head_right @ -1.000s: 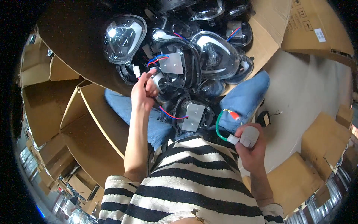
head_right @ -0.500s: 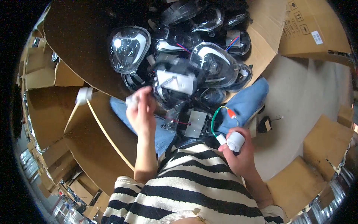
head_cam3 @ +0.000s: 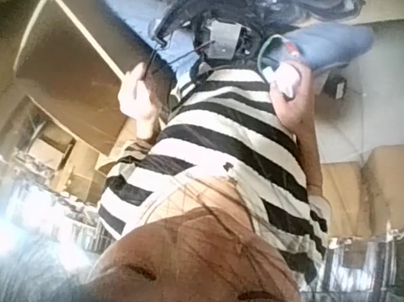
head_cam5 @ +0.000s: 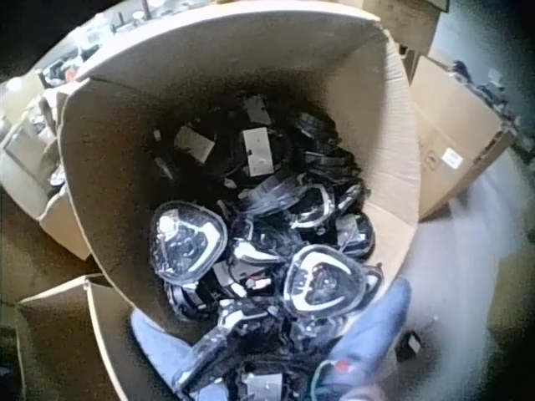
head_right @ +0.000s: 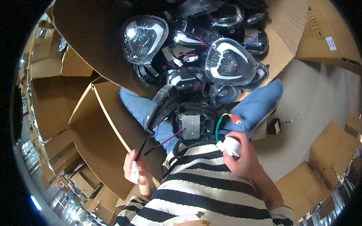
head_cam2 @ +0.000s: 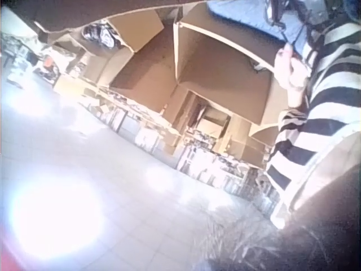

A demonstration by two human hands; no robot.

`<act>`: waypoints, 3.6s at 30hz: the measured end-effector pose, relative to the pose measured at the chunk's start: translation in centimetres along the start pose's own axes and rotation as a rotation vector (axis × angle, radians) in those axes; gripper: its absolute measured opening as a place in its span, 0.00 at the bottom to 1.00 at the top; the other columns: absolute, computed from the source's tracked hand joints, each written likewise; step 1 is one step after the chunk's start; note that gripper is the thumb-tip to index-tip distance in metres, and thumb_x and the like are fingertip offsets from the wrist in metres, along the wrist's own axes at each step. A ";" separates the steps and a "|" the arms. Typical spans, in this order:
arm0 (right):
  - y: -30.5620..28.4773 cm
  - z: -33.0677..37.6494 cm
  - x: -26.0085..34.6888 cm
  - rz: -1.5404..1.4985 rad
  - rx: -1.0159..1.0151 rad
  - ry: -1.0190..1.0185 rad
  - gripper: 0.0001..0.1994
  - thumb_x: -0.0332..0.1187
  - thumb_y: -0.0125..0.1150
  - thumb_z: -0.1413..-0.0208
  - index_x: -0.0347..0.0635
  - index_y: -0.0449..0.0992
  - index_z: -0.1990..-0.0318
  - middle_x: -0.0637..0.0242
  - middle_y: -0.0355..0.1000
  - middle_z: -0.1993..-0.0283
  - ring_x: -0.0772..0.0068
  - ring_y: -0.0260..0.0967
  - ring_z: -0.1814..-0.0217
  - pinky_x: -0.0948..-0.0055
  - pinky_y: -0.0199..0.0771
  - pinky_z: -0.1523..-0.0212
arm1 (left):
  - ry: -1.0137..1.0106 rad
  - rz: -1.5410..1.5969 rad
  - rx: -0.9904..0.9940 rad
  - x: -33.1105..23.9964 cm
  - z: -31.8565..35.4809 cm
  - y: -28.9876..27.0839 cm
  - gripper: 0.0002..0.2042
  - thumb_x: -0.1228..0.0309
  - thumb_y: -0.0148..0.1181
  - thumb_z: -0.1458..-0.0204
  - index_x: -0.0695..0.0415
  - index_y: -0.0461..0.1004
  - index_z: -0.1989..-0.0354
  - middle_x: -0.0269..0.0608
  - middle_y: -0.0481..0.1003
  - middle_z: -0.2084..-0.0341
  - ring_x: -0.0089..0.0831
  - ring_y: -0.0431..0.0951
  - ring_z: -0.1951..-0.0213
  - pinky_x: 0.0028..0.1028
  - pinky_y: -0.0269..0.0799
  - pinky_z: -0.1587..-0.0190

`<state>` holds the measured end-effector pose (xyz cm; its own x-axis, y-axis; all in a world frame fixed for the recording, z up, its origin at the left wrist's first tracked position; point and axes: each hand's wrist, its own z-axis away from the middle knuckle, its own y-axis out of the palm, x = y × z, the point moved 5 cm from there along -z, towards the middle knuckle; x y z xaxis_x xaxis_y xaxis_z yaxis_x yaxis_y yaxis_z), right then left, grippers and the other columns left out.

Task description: Testing the functionality and light output of automotive headlight assemblies using a handheld power source.

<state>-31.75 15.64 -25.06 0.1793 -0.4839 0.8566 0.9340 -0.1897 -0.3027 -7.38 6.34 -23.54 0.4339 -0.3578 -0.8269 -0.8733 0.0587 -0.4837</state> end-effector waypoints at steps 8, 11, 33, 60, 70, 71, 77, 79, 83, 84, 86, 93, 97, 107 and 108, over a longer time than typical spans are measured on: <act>0.6 0.3 0.0 -0.192 0.100 0.047 0.18 0.23 0.52 0.64 0.40 0.59 0.61 0.65 0.61 0.70 0.78 0.59 0.69 0.79 0.60 0.68 | -0.002 0.502 0.856 -1.7 -0.7 9.6 0.11 0.68 0.49 0.58 0.59 0.69 0.67 0.40 0.68 0.82 0.33 0.69 0.79 0.26 0.62 0.78; -0.3 0.3 0.1 -0.312 0.111 0.002 0.18 0.22 0.52 0.64 0.39 0.59 0.61 0.69 0.62 0.71 0.81 0.59 0.69 0.80 0.59 0.67 | -0.150 0.664 1.016 -1.0 1.3 12.5 0.09 0.73 0.50 0.59 0.62 0.68 0.68 0.42 0.68 0.83 0.34 0.69 0.81 0.26 0.62 0.79; -2.5 0.5 1.2 -0.084 0.255 0.055 0.18 0.25 0.52 0.64 0.42 0.58 0.61 0.62 0.64 0.72 0.72 0.63 0.73 0.75 0.63 0.72 | 0.057 0.756 1.530 -2.1 -0.9 15.7 0.04 0.75 0.52 0.62 0.59 0.71 0.76 0.44 0.70 0.82 0.35 0.71 0.80 0.25 0.63 0.79; -5.6 1.5 -5.6 -0.355 -0.358 0.173 0.16 0.37 0.45 0.59 0.39 0.59 0.63 0.67 0.57 0.70 0.82 0.53 0.72 0.87 0.51 0.79 | -0.227 0.664 1.388 -2.4 2.5 22.0 0.12 0.60 0.49 0.60 0.56 0.73 0.81 0.46 0.70 0.83 0.40 0.71 0.76 0.32 0.64 0.72; -6.1 0.6 -5.4 -0.549 -0.370 0.101 0.17 0.45 0.37 0.50 0.38 0.61 0.65 0.67 0.58 0.72 0.79 0.55 0.71 0.86 0.56 0.83 | -0.147 0.570 1.189 -3.1 3.0 22.6 0.11 0.61 0.50 0.61 0.57 0.70 0.78 0.47 0.70 0.80 0.42 0.70 0.73 0.35 0.64 0.69; -6.6 0.5 -5.6 -0.537 -0.377 0.076 0.18 0.46 0.39 0.51 0.38 0.61 0.65 0.68 0.58 0.71 0.80 0.56 0.70 0.86 0.57 0.82 | -0.155 0.536 1.167 -3.2 2.9 22.5 0.11 0.61 0.50 0.62 0.57 0.70 0.78 0.47 0.70 0.80 0.42 0.70 0.73 0.35 0.64 0.69; -6.7 0.8 -4.4 -0.607 -0.467 0.044 0.18 0.42 0.41 0.51 0.34 0.60 0.62 0.65 0.58 0.66 0.76 0.57 0.67 0.86 0.63 0.82 | -0.232 0.588 1.205 -4.2 2.5 21.9 0.11 0.63 0.50 0.62 0.60 0.70 0.79 0.48 0.70 0.80 0.42 0.71 0.72 0.36 0.64 0.70; -7.0 1.1 -4.4 -0.622 -0.477 0.061 0.18 0.42 0.41 0.51 0.34 0.59 0.62 0.65 0.58 0.65 0.77 0.57 0.67 0.85 0.61 0.84 | -0.209 0.634 1.204 -4.5 2.3 21.5 0.11 0.64 0.50 0.62 0.60 0.69 0.79 0.48 0.70 0.80 0.42 0.71 0.73 0.35 0.64 0.71; -8.3 1.4 -4.2 -0.611 -0.317 -0.030 0.16 0.41 0.42 0.51 0.38 0.61 0.61 0.66 0.61 0.64 0.77 0.60 0.66 0.83 0.64 0.80 | -0.099 0.936 1.158 -5.5 0.6 17.9 0.09 0.67 0.49 0.60 0.61 0.68 0.80 0.48 0.69 0.82 0.41 0.70 0.73 0.32 0.63 0.72; -9.1 1.5 -4.7 -0.637 -0.342 -0.021 0.16 0.41 0.42 0.51 0.38 0.61 0.61 0.67 0.61 0.64 0.77 0.60 0.66 0.83 0.63 0.81 | -0.107 1.069 1.131 -5.6 -1.0 15.5 0.08 0.68 0.49 0.59 0.62 0.67 0.79 0.47 0.68 0.83 0.41 0.70 0.74 0.31 0.63 0.73; -9.2 1.2 -4.4 -0.672 -0.440 -0.012 0.16 0.42 0.42 0.51 0.39 0.60 0.61 0.66 0.60 0.65 0.77 0.59 0.68 0.84 0.61 0.81 | -0.120 1.171 1.038 -5.4 -3.5 10.7 0.07 0.71 0.50 0.59 0.63 0.67 0.78 0.45 0.68 0.84 0.38 0.70 0.76 0.29 0.62 0.75; -8.8 0.5 -5.0 -0.689 -0.321 -0.054 0.16 0.41 0.40 0.50 0.37 0.58 0.61 0.64 0.59 0.69 0.78 0.56 0.74 0.84 0.56 0.82 | -0.206 1.231 0.625 -3.3 -6.7 -1.1 0.09 0.76 0.50 0.59 0.64 0.69 0.68 0.39 0.72 0.77 0.26 0.72 0.76 0.21 0.66 0.73; -7.9 0.3 -4.5 -0.659 -0.274 -0.063 0.16 0.41 0.39 0.51 0.36 0.58 0.62 0.65 0.58 0.71 0.80 0.54 0.74 0.85 0.55 0.81 | -0.608 0.719 0.574 0.0 -7.8 5.4 0.12 0.68 0.43 0.52 0.61 0.69 0.66 0.30 0.64 0.89 0.15 0.63 0.85 0.15 0.55 0.82; -7.3 1.1 -5.7 -0.528 -0.320 0.029 0.20 0.46 0.47 0.58 0.39 0.59 0.63 0.67 0.58 0.75 0.83 0.54 0.78 0.88 0.51 0.84 | -0.885 0.238 0.471 12.8 -7.5 20.5 0.11 0.65 0.46 0.55 0.61 0.67 0.78 0.34 0.62 0.92 0.20 0.56 0.92 0.21 0.47 0.90; -7.3 1.1 -5.8 -0.533 -0.329 0.035 0.20 0.46 0.47 0.58 0.39 0.59 0.63 0.67 0.58 0.75 0.83 0.54 0.78 0.88 0.51 0.84 | -0.910 0.184 0.523 12.8 -7.6 21.1 0.11 0.65 0.46 0.55 0.61 0.67 0.79 0.35 0.63 0.92 0.21 0.57 0.92 0.21 0.48 0.90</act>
<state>-39.22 20.77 -27.31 -0.3004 -0.2767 0.9128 0.7470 -0.6634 0.0448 -21.92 -4.06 -42.10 0.4960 0.5160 -0.6984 -0.8325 0.5112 -0.2135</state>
